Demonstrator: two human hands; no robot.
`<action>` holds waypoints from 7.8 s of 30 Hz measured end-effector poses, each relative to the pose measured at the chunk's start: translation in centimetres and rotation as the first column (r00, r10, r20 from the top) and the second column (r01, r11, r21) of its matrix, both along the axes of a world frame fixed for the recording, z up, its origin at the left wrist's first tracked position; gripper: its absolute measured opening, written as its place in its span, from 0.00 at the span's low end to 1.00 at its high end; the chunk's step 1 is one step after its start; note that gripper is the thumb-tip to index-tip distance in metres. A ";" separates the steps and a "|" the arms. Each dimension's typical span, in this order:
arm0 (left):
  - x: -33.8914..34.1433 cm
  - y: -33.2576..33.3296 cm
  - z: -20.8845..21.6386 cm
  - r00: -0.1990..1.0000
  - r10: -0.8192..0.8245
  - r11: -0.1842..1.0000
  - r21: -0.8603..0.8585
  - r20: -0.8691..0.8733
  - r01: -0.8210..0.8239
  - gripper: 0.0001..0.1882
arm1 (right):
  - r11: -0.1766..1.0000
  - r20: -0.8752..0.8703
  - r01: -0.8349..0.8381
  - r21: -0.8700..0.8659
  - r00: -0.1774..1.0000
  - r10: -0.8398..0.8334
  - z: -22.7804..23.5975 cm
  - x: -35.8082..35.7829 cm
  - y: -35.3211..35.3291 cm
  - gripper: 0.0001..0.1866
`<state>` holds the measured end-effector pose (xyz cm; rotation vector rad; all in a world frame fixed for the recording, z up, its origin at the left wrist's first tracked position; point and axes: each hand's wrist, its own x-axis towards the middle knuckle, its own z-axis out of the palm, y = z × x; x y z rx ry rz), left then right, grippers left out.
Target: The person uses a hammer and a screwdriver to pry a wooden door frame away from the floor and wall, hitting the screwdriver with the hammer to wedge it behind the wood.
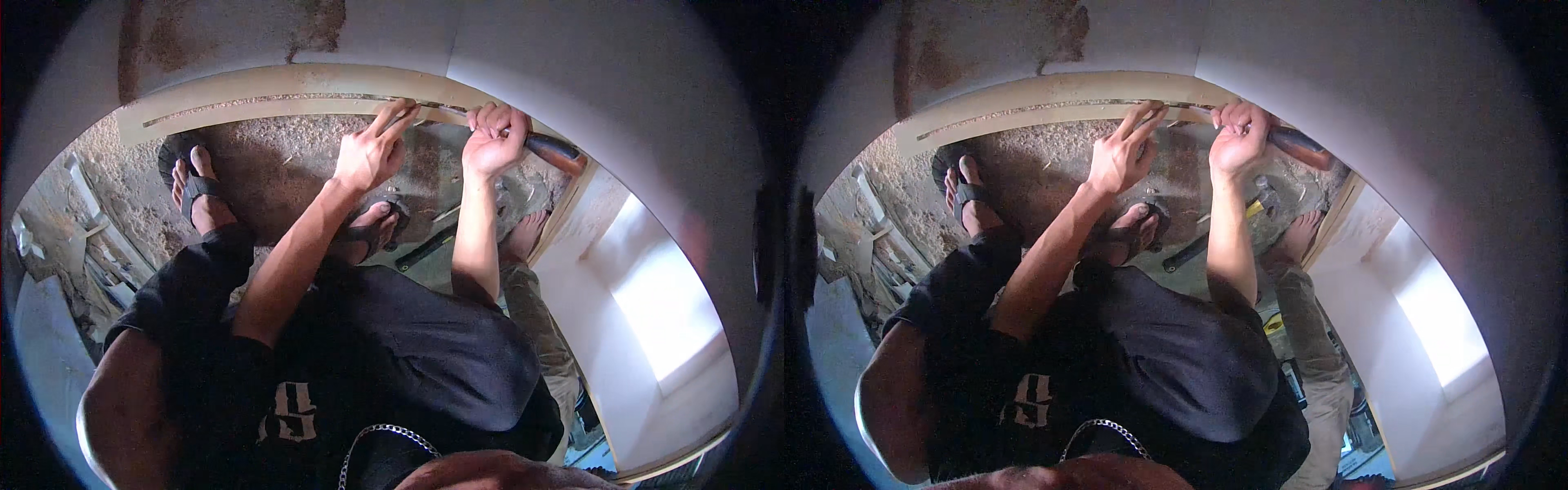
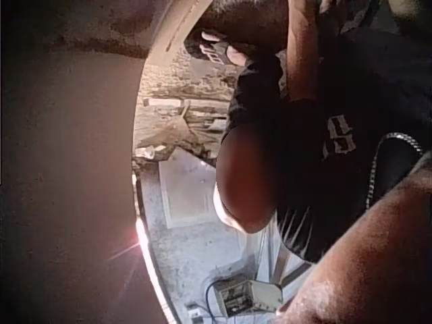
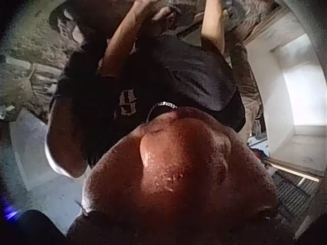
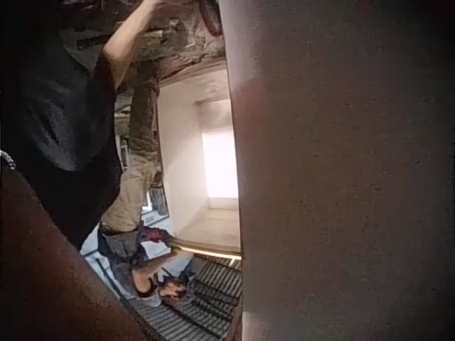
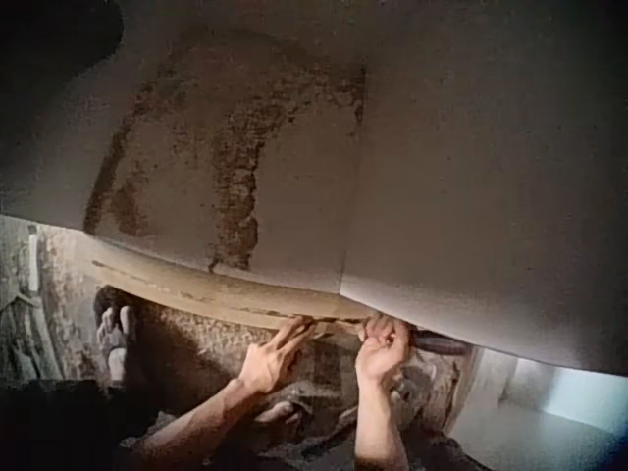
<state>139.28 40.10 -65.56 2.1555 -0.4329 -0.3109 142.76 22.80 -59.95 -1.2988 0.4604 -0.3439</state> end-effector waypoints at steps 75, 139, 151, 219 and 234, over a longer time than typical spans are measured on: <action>-2.5 1.9 -0.1 0.997 0.079 0.997 0.021 -0.019 -0.079 0.34 | 0.979 0.286 0.149 -0.141 0.953 -0.104 1.1 -1.6 6.9 0.14; 1.0 0.9 2.9 0.971 0.119 0.993 0.025 -0.206 -0.117 0.30 | 0.855 0.173 0.167 -0.491 0.981 -0.092 -1.9 -3.0 2.4 0.13; 7.3 5.2 3.1 0.803 0.549 0.804 -0.411 0.233 -0.430 0.25 | 0.924 0.040 0.095 -0.369 0.995 -0.086 -2.0 -0.7 12.7 0.10; 10.9 11.7 -1.5 0.741 0.445 0.869 -0.041 0.503 -0.494 0.25 | 0.976 0.134 -0.063 -0.208 0.987 0.092 -2.3 -0.2 -3.5 0.17; 11.1 11.1 -1.5 0.748 0.431 0.877 -0.039 0.505 -0.479 0.26 | 0.965 0.115 0.134 -0.225 0.987 -0.111 -1.2 -0.8 -2.5 0.15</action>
